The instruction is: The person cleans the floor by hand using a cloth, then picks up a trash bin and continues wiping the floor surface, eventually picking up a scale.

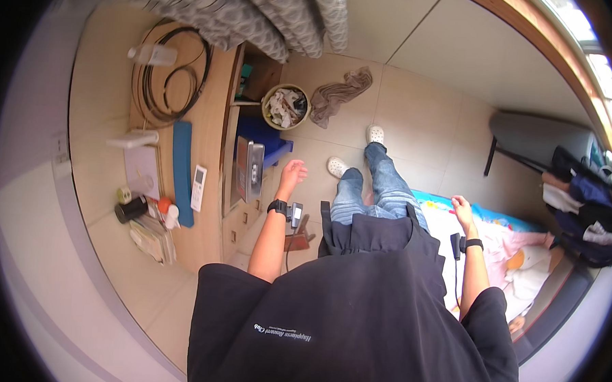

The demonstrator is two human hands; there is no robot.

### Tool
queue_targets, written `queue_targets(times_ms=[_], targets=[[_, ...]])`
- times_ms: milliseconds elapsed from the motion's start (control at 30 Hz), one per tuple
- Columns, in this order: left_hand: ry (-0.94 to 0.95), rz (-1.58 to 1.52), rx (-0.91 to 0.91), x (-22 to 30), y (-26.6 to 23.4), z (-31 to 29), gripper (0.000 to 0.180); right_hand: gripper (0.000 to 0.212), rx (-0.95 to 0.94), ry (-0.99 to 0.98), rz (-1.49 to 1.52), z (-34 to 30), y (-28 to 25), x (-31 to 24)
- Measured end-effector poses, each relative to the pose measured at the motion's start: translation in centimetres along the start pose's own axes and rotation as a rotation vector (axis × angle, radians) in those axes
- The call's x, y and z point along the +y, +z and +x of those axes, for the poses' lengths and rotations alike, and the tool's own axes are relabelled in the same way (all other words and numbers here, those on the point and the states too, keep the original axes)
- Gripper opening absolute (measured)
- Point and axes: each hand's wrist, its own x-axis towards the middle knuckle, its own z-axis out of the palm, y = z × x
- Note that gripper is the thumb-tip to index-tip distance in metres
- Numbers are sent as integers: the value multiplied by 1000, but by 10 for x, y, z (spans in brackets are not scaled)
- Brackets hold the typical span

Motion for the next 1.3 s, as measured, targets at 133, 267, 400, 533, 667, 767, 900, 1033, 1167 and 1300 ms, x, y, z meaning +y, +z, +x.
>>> queue_targets(times_ms=[133, 267, 400, 533, 667, 767, 900, 1033, 1167, 1300], targets=[[-77, 100, -71, -4, 2, 27, 22, 32, -16, -65, -115, 31, 34, -1], [-202, 203, -53, -40, -3, 51, 19, 28, -158, -121, -263, 99, 97, -10], [-215, 234, -106, -69, 17, 110, 14, 27, -244, -157, -385, 203, 155, -82], [96, 634, -149, -107, 33, 219, 18, 24, -233, -399, 51, 258, 255, -132], [486, 858, -154, -90, 136, 386, 38, 24, -223, -421, 17, 341, 283, -84], [818, 1057, -111, -77, 167, 503, 62, 24, -149, -378, -73, 381, 311, -21], [1039, 1293, 111, -42, 221, 621, 87, 23, -153, -81, 47, 396, 308, 53], [1210, 1232, -134, 8, 223, 719, 92, 23, -93, -53, 154, 411, 313, 77], [922, 1477, -207, -39, 254, 705, 71, 23, -32, 50, 231, 404, 325, 121], [960, 1432, -20, -70, 242, 657, 49, 22, 2, 28, 342, 406, 338, 102]])
